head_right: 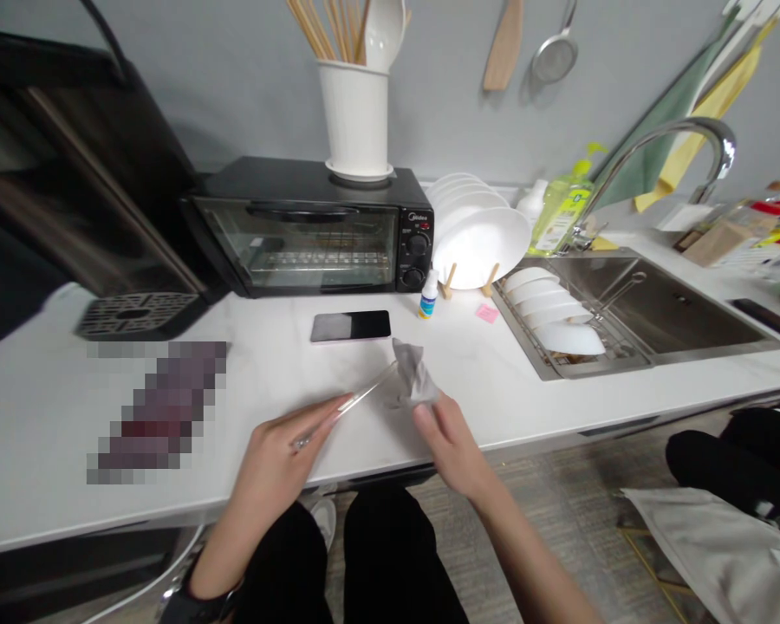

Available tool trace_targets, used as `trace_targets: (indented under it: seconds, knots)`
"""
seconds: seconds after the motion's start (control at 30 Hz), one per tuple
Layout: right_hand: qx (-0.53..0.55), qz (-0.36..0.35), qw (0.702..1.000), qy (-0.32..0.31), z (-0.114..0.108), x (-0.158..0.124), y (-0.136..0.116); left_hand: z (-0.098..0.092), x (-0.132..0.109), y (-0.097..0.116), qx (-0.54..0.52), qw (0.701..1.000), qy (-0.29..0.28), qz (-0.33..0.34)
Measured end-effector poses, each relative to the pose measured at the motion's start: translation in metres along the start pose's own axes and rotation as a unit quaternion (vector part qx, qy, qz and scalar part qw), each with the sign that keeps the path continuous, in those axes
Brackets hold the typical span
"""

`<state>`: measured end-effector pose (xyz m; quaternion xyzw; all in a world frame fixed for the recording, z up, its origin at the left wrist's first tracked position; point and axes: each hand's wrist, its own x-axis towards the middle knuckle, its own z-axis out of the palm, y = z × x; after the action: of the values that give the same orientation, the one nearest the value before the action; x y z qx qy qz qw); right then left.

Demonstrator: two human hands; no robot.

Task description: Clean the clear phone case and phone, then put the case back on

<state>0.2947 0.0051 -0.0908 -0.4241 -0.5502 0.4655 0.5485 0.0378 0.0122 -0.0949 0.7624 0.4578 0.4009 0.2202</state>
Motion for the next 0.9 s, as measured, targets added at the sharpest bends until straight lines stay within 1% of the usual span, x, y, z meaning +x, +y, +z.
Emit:
trace_targets:
  seconds: [0.03,0.07,0.1,0.13,0.2,0.3,0.37,0.4,0.47,0.5,0.57,0.63,0.67,0.73,0.83,0.9]
  knots:
    - [-0.095,-0.044,0.994,-0.031,0.004,0.001,-0.004,0.0,0.0,0.0,0.004,1.0,-0.005,0.001]
    - [-0.192,-0.093,0.975,-0.063,0.009,0.001,-0.007,0.0,0.0,-0.001,0.008,1.0,-0.008,0.003]
    - [-0.274,-0.137,0.948,-0.088,0.016,0.002,-0.01,-0.001,0.0,-0.001,0.013,1.0,-0.011,0.004]
    - [-0.33,-0.171,0.923,-0.102,0.025,0.002,-0.012,-0.001,0.001,0.0,0.02,1.0,-0.013,0.003]
    - [-0.395,-0.225,0.881,-0.131,0.044,-0.001,-0.013,-0.004,0.001,0.001,0.033,0.999,-0.012,-0.007]
    - [-0.441,-0.294,0.826,-0.192,0.071,-0.011,-0.013,-0.006,0.002,0.001,0.013,1.0,0.01,-0.008]
    - [-0.464,-0.325,0.796,-0.214,0.076,-0.014,-0.012,-0.007,0.002,0.001,-0.011,1.0,0.02,-0.002]
    - [-0.479,-0.329,0.785,-0.216,0.074,-0.014,-0.012,-0.008,0.002,0.002,-0.012,1.0,0.017,-0.005]
    - [-0.514,-0.312,0.773,-0.202,0.06,-0.009,-0.012,-0.007,0.003,0.003,0.011,1.0,0.004,-0.022]
    - [-0.532,-0.295,0.772,-0.184,0.052,-0.006,-0.012,-0.007,0.003,0.004,0.023,0.999,-0.005,-0.027]
    - [-0.561,-0.257,0.776,-0.133,0.035,0.003,-0.011,-0.006,0.004,0.006,0.03,0.999,-0.018,-0.028]
    - [-0.568,-0.236,0.783,-0.093,0.03,0.008,-0.01,-0.006,0.005,0.007,0.018,0.999,-0.021,-0.017]
    - [-0.565,-0.236,0.786,-0.086,0.032,0.007,-0.009,-0.006,0.005,0.007,0.016,1.0,-0.02,-0.017]
    - [-0.554,-0.251,0.788,-0.101,0.046,0.002,-0.01,-0.006,0.005,0.006,0.028,0.999,-0.013,-0.031]
    - [-0.537,-0.293,0.775,-0.162,0.072,-0.011,-0.013,-0.007,0.004,0.002,0.003,0.998,-0.005,-0.058]
    - [-0.532,-0.315,0.761,-0.196,0.08,-0.016,-0.015,-0.008,0.003,0.0,-0.046,0.997,0.001,-0.058]
